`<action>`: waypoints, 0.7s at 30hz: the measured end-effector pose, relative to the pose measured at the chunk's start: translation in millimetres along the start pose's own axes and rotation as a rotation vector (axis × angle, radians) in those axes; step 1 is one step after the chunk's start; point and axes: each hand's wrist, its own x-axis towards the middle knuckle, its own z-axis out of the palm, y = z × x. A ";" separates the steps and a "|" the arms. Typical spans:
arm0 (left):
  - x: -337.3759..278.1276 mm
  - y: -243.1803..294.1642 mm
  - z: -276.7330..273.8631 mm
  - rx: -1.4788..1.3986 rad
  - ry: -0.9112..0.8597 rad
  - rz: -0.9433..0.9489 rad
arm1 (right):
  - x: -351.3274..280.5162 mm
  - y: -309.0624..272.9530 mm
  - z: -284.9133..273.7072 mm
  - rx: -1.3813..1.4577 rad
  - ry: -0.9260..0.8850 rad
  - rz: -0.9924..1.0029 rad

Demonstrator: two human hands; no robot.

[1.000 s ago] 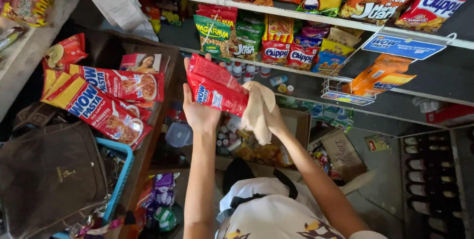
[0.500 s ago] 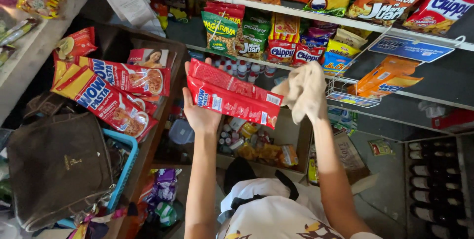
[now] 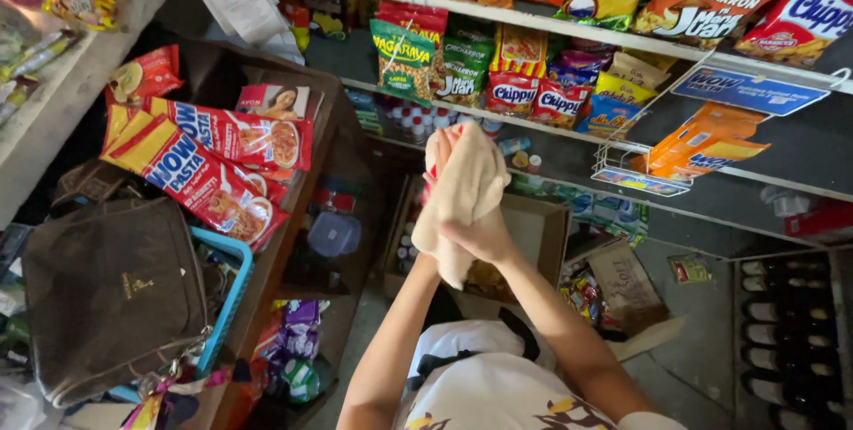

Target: Wiping down and organizing instant noodle and pasta packets on store shelves.

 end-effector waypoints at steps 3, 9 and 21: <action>3.8 0.7 -1.9 0.909 -0.041 -0.043 | 11.1 -13.4 -0.7 -0.565 0.128 -0.117; 6.8 17.9 -4.5 1.327 -0.100 0.051 | 14.5 -0.1 -28.1 -0.411 0.395 0.073; 9.5 47.8 -33.3 0.657 -0.122 -0.178 | 4.9 8.6 -20.8 -0.554 0.442 -0.017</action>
